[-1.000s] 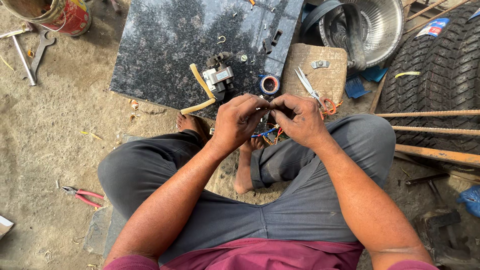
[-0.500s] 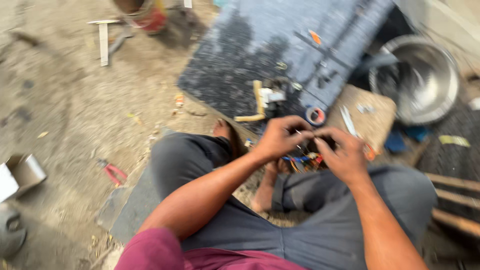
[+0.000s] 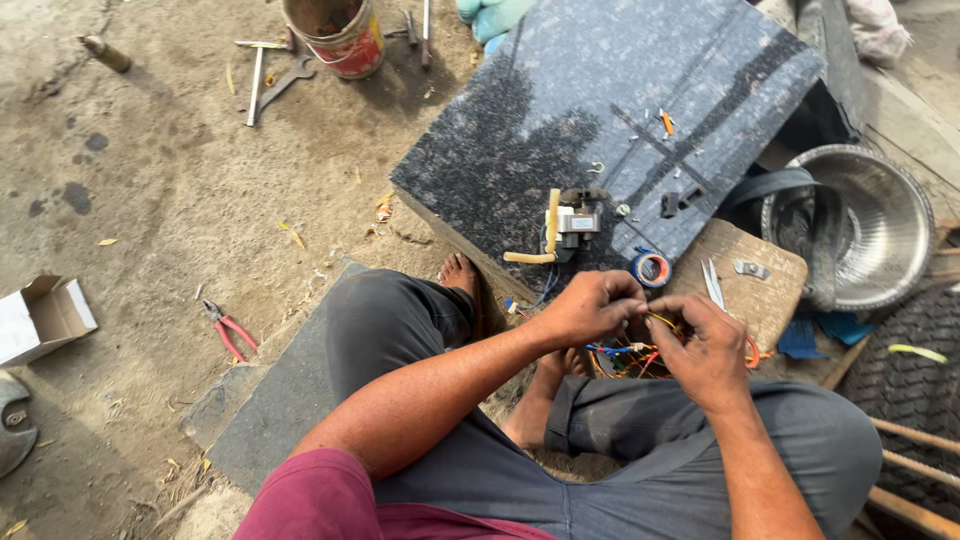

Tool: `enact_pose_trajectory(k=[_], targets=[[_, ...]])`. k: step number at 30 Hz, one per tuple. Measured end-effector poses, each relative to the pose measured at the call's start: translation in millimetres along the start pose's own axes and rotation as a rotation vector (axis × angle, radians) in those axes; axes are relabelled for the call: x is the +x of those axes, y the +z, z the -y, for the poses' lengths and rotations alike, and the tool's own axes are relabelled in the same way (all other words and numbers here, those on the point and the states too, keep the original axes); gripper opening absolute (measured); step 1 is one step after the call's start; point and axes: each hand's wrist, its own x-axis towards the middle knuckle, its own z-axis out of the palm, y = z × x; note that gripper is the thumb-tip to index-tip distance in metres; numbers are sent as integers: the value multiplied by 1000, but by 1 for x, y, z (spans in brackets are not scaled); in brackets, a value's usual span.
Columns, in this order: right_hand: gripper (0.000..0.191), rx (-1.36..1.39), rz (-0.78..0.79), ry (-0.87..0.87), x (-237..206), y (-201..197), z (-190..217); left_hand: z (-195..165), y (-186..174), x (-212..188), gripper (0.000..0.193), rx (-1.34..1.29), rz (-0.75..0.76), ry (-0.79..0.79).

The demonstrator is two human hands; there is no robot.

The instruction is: The person sits on the ground and works on a small electrical component, likely a starter solenoid. They use a screwdriver to tighten screws on the terminals and handle various colored wires connected to the device.

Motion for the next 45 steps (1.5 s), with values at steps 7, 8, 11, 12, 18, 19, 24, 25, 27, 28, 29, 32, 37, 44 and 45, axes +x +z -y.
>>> enact_pose_trajectory(k=[7,8,11,12,18,19,24,25,27,28,29,32,37,44,45], targets=[[13,-57,-23,-34,6,-36,0,-16,21,18,17,-128,-68,29],[13,-38,-12,-31,6,-39,-1,-15,22,21,18,-95,-64,46],[16,-71,11,16,5,-34,-4,-10,19,21,21,-68,-54,57],[16,-68,12,24,5,-34,-4,-12,19,21,20,-113,-31,39],[15,-13,1,14,11,-68,-13,-43,37,34,20,-61,-5,45],[15,-3,-6,29,11,-71,-19,-47,38,36,20,-62,-8,23],[10,74,-7,67,16,-77,-64,-68,48,43,22,-172,11,-54],[12,91,21,92,21,-76,-72,-69,49,43,22,-180,12,-68],[13,103,60,103,29,-78,-82,-72,50,45,21,-123,10,-34],[13,100,69,86,31,-81,-82,-73,50,46,20,-96,14,-21],[14,97,78,69,33,-84,-78,-76,51,48,20,-72,13,-14],[14,-9,9,86,30,-94,-50,-84,53,49,19,-10,10,4],[13,-32,-12,114,30,-112,6,-100,59,44,17,-89,-5,-27],[17,94,39,109,24,-110,19,-105,48,31,21,-287,81,-91],[17,117,41,120,22,-110,20,-105,45,30,21,-278,101,-93]])
